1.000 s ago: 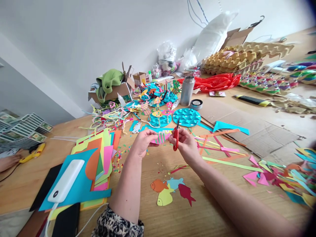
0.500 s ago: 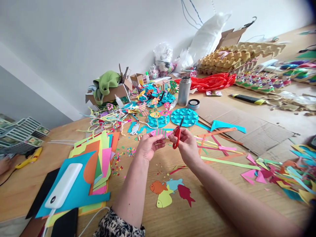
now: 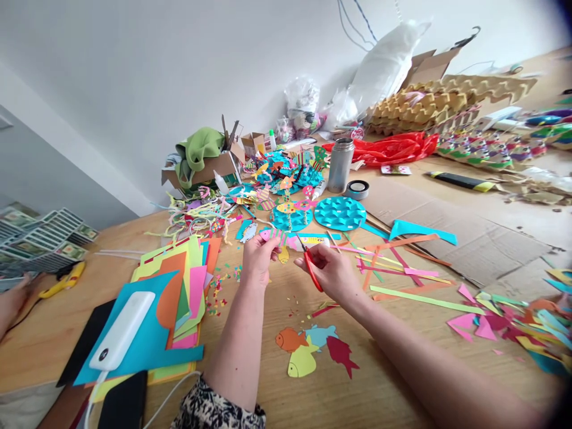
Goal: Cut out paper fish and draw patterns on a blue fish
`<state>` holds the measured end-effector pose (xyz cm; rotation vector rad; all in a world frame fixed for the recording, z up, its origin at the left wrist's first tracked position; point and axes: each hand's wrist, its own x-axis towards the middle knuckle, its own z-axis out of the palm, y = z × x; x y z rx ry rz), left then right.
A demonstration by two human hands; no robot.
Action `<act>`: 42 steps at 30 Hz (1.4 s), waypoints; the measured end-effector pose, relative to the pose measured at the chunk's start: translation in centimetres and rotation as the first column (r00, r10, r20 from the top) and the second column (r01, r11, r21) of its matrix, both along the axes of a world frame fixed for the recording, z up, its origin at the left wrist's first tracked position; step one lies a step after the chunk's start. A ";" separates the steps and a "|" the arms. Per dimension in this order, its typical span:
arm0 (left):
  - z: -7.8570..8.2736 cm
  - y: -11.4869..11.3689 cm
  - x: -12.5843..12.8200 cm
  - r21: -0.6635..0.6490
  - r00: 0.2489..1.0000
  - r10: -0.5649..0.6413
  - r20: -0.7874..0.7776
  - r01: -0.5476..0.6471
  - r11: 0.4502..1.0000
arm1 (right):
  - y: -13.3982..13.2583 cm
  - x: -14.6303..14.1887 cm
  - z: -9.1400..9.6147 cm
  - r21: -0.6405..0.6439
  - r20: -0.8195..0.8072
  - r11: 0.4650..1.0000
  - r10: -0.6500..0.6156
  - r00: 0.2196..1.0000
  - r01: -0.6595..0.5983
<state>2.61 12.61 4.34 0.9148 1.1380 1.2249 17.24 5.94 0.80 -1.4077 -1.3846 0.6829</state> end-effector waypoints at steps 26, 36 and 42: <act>0.4 -0.4 0.0 0.049 0.999 -0.019 -0.029 0.021 0.999 | -0.3 -0.2 0.2 0.004 0.224 1.000 -0.023 0.974 0.022; 0.2 -0.4 0.0 0.063 0.997 -0.068 -0.032 0.070 0.996 | -0.2 -0.2 0.1 -0.003 0.217 1.000 -0.024 0.976 0.025; 0.3 -0.5 0.2 0.060 0.998 -0.056 -0.022 0.057 0.997 | -0.2 -0.2 0.1 0.002 0.236 1.000 -0.028 0.971 0.028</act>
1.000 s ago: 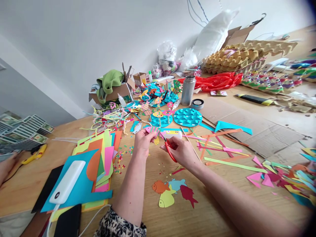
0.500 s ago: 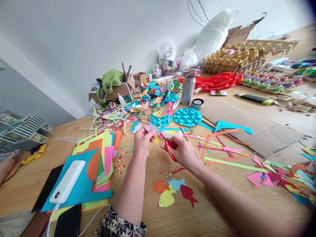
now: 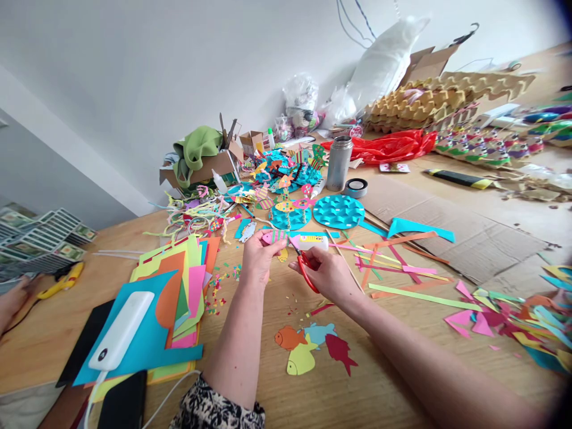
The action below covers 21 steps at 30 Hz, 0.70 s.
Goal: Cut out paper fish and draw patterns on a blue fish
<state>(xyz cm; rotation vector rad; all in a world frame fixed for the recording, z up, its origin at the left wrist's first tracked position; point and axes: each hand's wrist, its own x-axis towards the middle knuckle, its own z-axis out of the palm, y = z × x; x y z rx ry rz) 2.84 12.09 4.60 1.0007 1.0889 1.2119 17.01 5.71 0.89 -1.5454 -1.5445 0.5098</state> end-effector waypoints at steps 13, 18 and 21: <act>0.3 0.0 -0.3 -0.030 0.999 -0.005 -0.032 0.004 1.000 | 0.0 0.0 0.0 -0.007 0.017 1.000 0.001 1.000 -0.001; 0.5 -0.2 -0.5 -0.059 0.998 -0.057 -0.026 0.055 0.997 | 0.0 0.0 -0.1 0.004 0.020 1.000 0.020 1.000 -0.020; 0.4 -0.2 -0.5 -0.047 0.998 -0.062 -0.029 0.061 0.997 | 0.0 -0.1 -0.2 0.008 0.023 1.000 0.013 1.000 -0.013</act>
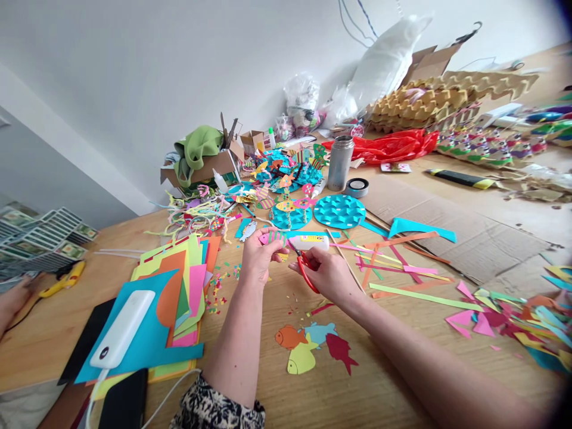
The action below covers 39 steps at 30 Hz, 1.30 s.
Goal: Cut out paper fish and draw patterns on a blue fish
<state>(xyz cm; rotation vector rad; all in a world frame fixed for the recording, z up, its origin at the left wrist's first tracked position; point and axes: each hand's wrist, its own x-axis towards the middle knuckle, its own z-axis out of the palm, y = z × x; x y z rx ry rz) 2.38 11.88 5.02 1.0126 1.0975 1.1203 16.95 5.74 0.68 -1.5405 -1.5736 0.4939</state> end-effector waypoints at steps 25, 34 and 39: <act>0.0 0.1 0.5 -0.072 0.993 0.008 0.120 0.001 0.997 | -0.1 0.0 -0.1 -0.044 0.078 0.999 -0.012 0.997 0.015; 0.0 0.0 0.6 -0.063 0.995 0.012 0.103 -0.006 0.998 | -0.1 0.0 -0.2 -0.020 0.107 0.999 -0.038 0.994 0.040; -0.2 0.0 0.9 -0.067 0.995 0.019 0.100 -0.012 0.998 | -0.1 0.1 -0.1 -0.016 0.117 0.999 -0.037 0.992 0.039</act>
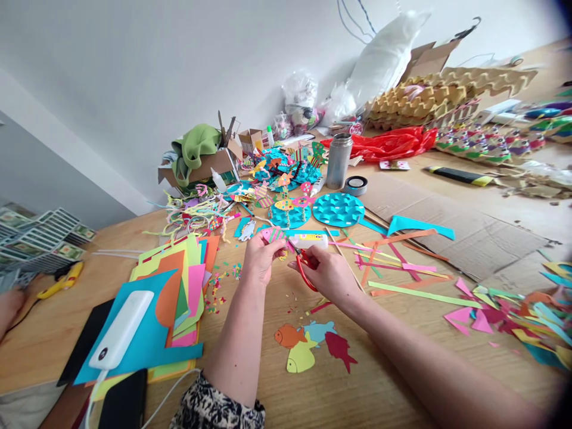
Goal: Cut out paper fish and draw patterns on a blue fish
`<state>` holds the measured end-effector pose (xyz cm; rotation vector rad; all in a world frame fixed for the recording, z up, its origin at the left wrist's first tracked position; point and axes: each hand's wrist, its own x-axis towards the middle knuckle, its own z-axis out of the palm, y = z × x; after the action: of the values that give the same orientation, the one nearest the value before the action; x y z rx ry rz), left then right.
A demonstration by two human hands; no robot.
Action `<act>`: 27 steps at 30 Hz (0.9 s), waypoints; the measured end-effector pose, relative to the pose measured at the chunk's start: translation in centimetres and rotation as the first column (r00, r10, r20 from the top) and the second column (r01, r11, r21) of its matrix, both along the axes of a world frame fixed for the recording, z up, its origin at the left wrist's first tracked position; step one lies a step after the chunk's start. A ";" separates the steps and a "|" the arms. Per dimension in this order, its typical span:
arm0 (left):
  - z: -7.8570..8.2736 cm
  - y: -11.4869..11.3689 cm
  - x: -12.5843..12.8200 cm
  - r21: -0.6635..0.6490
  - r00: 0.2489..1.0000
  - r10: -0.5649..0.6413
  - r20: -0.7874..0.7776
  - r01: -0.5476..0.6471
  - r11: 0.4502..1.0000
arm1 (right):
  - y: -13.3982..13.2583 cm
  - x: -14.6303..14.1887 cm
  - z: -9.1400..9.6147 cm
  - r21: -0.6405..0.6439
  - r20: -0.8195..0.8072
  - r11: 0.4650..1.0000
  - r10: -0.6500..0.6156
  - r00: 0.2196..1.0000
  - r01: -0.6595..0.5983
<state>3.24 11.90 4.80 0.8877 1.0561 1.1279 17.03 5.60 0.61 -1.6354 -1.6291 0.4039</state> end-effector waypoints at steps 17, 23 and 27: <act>-0.3 0.0 0.2 0.006 1.000 0.002 -0.012 -0.002 1.000 | 0.1 0.1 -0.2 -0.032 -0.031 0.999 -0.002 1.000 0.001; -0.4 0.1 0.1 0.013 1.000 0.000 -0.025 0.000 1.000 | 0.1 0.3 -0.4 -0.026 -0.048 0.999 0.025 0.999 -0.026; -0.5 0.1 0.1 0.024 1.000 0.004 -0.031 -0.004 1.000 | 0.1 0.3 -0.5 -0.020 -0.051 0.999 0.028 0.998 -0.029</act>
<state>3.34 12.01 4.29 0.9245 1.0720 1.1353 17.29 5.69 0.12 -1.6062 -1.6171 0.4742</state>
